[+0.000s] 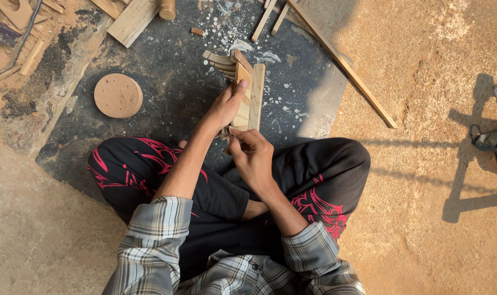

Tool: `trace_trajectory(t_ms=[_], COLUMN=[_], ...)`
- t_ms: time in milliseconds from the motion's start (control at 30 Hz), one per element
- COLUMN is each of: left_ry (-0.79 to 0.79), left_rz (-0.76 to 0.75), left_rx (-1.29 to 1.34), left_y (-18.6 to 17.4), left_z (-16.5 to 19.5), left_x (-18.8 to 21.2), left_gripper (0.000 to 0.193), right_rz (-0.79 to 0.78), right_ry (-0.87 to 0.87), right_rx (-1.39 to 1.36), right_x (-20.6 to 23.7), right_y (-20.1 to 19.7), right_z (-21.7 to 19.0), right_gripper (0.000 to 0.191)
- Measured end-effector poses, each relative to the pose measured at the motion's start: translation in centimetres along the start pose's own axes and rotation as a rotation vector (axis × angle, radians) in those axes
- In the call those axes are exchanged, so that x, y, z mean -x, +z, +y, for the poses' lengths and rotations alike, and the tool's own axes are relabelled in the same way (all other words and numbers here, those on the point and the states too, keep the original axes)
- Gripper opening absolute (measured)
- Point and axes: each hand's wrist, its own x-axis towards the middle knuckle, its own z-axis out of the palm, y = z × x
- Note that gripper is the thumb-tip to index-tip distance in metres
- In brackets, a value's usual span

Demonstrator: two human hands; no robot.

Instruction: The person sits on the floor and assembles a small wooden object by fitting curved and straight pieces together. They repeatedly adjust and align the pieces with both hands, occasionally turning the object to check fit.

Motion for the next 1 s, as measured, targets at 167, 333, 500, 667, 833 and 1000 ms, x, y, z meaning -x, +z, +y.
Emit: trace_trajectory(t_ms=[167, 333, 500, 667, 833, 1000], left_ry=[0.011, 0.082, 0.040, 0.004, -0.014, -0.019], left_rz=[0.034, 0.022, 0.019, -0.001, 0.005, 0.006], left_rx=[-0.026, -0.010, -0.024, -0.004, -0.051, -0.050], left_y=[-0.1, -0.2, -0.4, -0.5, -0.6, -0.6], left_z=[-0.1, -0.2, -0.2, -0.2, -0.2, -0.1], left_x=[0.2, 0.2, 0.3, 0.4, 0.3, 0.4], left_gripper=[0.075, 0.076, 0.079, 0.082, 0.083, 0.083], right_rz=[-0.130, -0.170, -0.108, -0.089, -0.073, -0.071], right_ry=[0.286, 0.437, 0.439, 0.326, 0.320, 0.355], right_rx=[-0.371, -0.667, -0.750, -0.560, -0.577, -0.544], right_x=[-0.4, -1.0, -1.2, -0.9, -1.1, -1.7], right_y=[-0.4, -1.0, -0.9, -0.6, -0.6, -0.9], right_z=[1.5, 2.2, 2.5, 3.1, 3.1, 2.4], right_gripper=[0.020, 0.026, 0.025, 0.022, 0.022, 0.033])
